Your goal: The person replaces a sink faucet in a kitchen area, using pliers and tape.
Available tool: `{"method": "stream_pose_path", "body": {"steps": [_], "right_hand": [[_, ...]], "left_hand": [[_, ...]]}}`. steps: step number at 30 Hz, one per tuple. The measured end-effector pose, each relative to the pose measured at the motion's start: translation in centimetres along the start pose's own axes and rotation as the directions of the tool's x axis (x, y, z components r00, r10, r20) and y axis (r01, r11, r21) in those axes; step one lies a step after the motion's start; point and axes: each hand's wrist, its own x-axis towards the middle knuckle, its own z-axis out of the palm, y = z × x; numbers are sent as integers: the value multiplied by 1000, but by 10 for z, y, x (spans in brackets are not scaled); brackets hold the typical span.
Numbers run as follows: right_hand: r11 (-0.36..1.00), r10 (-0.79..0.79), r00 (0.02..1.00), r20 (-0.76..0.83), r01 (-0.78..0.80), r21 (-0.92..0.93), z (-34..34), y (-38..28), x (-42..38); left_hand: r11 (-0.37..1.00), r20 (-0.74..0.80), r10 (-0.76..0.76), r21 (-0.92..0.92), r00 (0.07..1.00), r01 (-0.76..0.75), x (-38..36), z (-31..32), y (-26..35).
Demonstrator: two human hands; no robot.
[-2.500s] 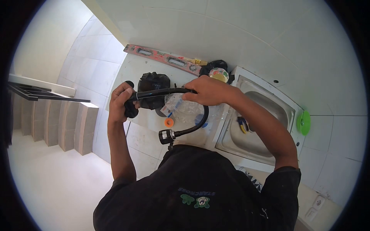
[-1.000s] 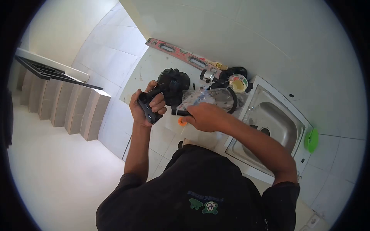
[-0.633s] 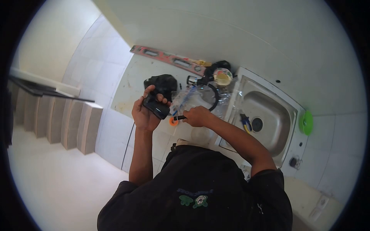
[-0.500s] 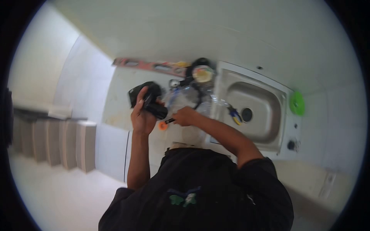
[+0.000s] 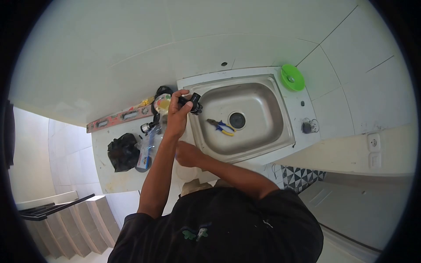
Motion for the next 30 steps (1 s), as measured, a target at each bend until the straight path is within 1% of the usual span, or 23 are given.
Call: {"method": "stream_pose_path", "body": {"steps": [1,2,3,4,5,6,7,8,10,11,12,13,14,15,16,17,18,19,20,21,23,26,30], "right_hand": [[974,192,973,-129,-173,146,-22,6,-17],[754,470,866,-169,-294,588,-47,21,-28],[356,699,712,-68,-264,897,-76,39,-33],[89,740,673,15,-120,989,-113,45,-33],[-189,758,642,115,47,981,-148,48,-30],[-239,730,670,134,67,969,-170,59,-26],[-286,701,698,149,83,955,-187,72,-21],[-292,701,697,151,88,952,-196,87,-14],[-168,747,665,-9,201,965,-202,115,-2],[-173,746,665,-8,205,963,-208,127,1],[-106,752,657,-49,194,975,-215,136,3],[-39,753,652,-89,179,983,-220,143,6],[-45,751,655,-83,175,984,-225,149,10],[261,785,551,-284,121,958,-232,151,15],[535,746,453,-488,28,844,-237,152,20],[593,725,477,-497,-66,802,-244,159,23],[592,725,479,-495,-66,803,-247,170,27],[753,630,488,-604,-196,628,-245,181,30],[859,511,517,-686,-312,405,-243,191,34],[860,511,520,-685,-312,404,-246,190,37],[894,439,564,-700,-356,273,-255,177,41],[892,422,570,-705,-399,211,-264,166,43],[891,437,581,-687,-383,243,-266,157,45]], "left_hand": [[994,14,-28,-107,1000,29,14,9,-12],[994,8,-30,-105,1000,31,28,18,-27],[982,21,-26,-189,999,30,44,27,-43],[963,35,-32,-268,999,40,54,38,-55],[944,44,-31,-327,999,43,61,56,-59],[947,47,-40,-318,998,53,69,69,-70],[927,39,-111,-357,993,118,76,79,-82],[901,35,-181,-396,983,180,84,87,-94],[923,58,-156,-347,986,167,102,92,-112],[924,126,-186,-314,974,217,113,88,-116],[923,189,-217,-279,958,264,120,84,-122],[924,182,-219,-278,958,264,123,80,-128],[955,106,-256,-128,961,268,126,76,-135],[960,27,-280,25,960,279,129,77,-132],[959,23,-283,29,959,282,127,78,-130],[924,-64,-382,-38,922,380,122,80,-128],[878,-141,-478,-115,867,466,120,83,-124],[876,-145,-480,-115,865,468,120,82,-128],[872,-145,-487,-125,861,473,121,79,-130],[868,-145,-494,-137,857,477,123,77,-133],[867,-145,-494,-153,857,474,126,77,-136],[864,-131,-494,-187,860,468,130,77,-138],[875,-140,-468,-210,873,436,133,80,-147]]}}
